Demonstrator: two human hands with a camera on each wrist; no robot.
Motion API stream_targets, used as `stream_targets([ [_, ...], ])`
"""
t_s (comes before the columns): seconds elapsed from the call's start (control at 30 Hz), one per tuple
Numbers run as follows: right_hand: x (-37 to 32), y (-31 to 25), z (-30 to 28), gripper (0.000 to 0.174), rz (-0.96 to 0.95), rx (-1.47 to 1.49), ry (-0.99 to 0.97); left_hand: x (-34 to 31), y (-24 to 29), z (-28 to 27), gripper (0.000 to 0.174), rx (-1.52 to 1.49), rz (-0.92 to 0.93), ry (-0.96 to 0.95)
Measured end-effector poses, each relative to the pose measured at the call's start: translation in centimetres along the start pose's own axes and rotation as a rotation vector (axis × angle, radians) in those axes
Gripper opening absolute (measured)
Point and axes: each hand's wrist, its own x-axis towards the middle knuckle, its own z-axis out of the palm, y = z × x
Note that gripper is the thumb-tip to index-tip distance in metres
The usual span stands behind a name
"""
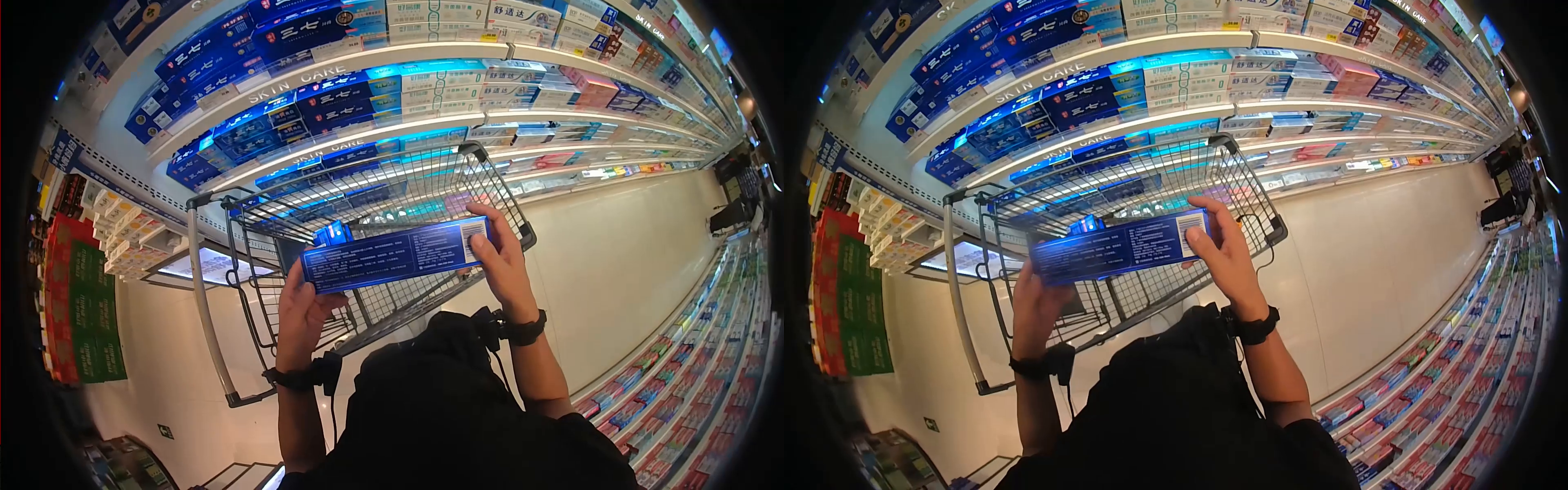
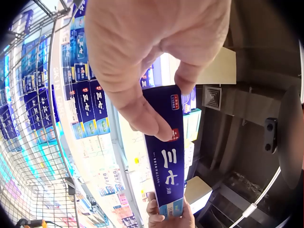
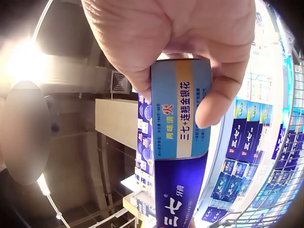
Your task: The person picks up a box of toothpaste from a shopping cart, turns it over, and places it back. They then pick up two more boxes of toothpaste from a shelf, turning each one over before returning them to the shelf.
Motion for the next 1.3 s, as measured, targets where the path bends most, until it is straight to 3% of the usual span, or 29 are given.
stream_targets([
  [0.1, 0.5, -0.5, 0.2, 0.062, 0.045, 0.101, -0.069, 0.6, 0.7, 0.1, 0.052, 0.031, 0.005, 0.019],
  [0.2, 1.4, 0.1, 0.3, 0.074, -0.088, 0.054, -0.107, 1.3, 0.9, 0.2, 0.052, 0.032, 0.035, 0.051],
  [0.23, 1.6, -0.1, 0.1, 0.079, -0.041, 0.101, -0.123, 1.6, 1.0, 0.3, 0.052, 0.035, 0.047, 0.058],
  [0.57, 3.2, -0.3, -0.2, 0.068, -0.024, 0.033, -0.136, 4.0, 1.3, 0.4, 0.050, 0.089, 0.087, 0.099],
  [0.77, 2.9, -0.3, 0.7, 0.067, -0.052, 0.005, -0.116, 4.1, 1.8, -1.1, 0.050, 0.113, 0.020, 0.023],
  [0.9, 2.7, 0.1, 0.9, 0.066, -0.113, -0.035, -0.076, 4.0, 1.5, -1.1, 0.047, 0.096, 0.002, 0.089],
  [1.17, 2.9, 1.3, 1.6, 0.071, -0.080, -0.157, -0.001, 2.8, 2.4, -1.0, 0.047, 0.120, 0.095, 0.095],
  [1.3, 2.6, 1.2, 2.9, 0.071, 0.001, 0.012, -0.017, 2.2, 2.4, -1.1, 0.045, 0.129, 0.137, 0.133],
])
